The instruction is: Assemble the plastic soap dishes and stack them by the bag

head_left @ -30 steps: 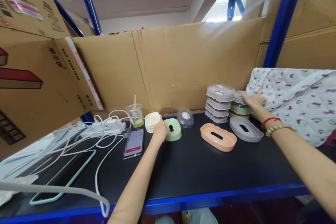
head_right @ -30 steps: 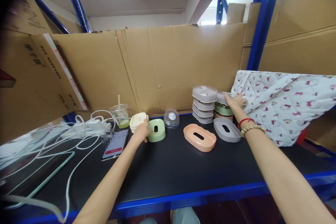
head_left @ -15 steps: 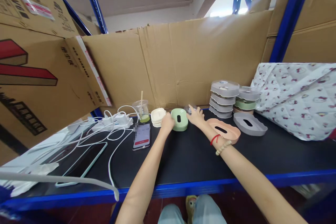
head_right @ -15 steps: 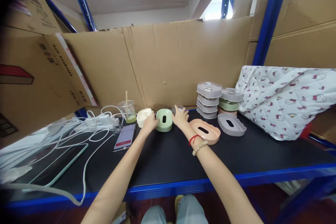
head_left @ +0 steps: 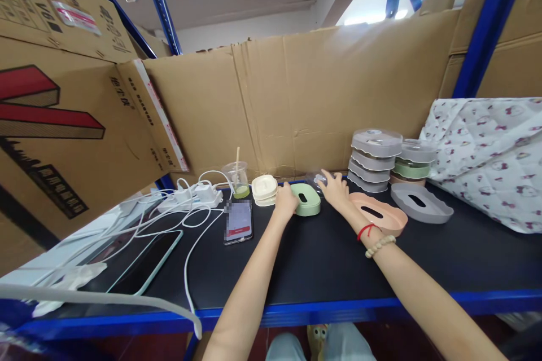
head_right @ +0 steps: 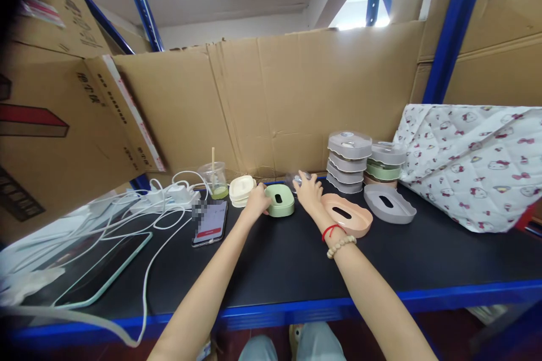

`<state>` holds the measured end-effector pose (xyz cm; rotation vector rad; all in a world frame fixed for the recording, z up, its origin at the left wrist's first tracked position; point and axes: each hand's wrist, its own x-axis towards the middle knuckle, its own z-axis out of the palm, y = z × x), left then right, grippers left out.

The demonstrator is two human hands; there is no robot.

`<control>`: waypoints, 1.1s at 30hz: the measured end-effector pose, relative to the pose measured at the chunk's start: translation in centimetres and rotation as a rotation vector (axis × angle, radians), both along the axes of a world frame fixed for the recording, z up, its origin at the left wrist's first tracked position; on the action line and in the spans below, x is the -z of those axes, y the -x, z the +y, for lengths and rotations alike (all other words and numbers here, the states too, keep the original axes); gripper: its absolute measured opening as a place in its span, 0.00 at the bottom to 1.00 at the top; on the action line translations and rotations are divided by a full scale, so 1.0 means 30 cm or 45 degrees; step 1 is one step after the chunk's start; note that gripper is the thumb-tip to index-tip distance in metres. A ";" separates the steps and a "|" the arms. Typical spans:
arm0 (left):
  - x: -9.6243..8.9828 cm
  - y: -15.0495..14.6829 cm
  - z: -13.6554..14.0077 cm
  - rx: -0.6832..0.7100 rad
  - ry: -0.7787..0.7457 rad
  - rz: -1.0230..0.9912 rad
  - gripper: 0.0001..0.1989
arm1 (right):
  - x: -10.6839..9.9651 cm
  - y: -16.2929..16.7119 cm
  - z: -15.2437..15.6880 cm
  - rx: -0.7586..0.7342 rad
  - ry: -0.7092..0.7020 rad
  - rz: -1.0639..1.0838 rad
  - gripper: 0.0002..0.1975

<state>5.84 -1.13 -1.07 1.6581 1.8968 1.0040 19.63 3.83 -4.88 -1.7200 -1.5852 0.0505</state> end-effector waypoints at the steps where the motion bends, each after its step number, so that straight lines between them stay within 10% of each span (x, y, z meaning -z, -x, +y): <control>1: 0.002 -0.006 -0.001 0.006 -0.022 0.024 0.18 | -0.010 -0.006 -0.002 0.016 -0.022 0.038 0.19; 10: -0.023 0.073 0.015 -0.521 -0.142 0.494 0.19 | -0.075 0.005 -0.029 -0.072 -0.412 0.596 0.26; 25: -0.028 0.156 0.027 -0.534 0.115 -0.095 0.21 | -0.115 0.033 -0.062 -0.074 -0.326 1.013 0.28; 33: -0.055 0.168 0.032 -0.566 -0.187 -0.406 0.24 | -0.092 0.021 -0.037 -0.014 -0.359 0.845 0.28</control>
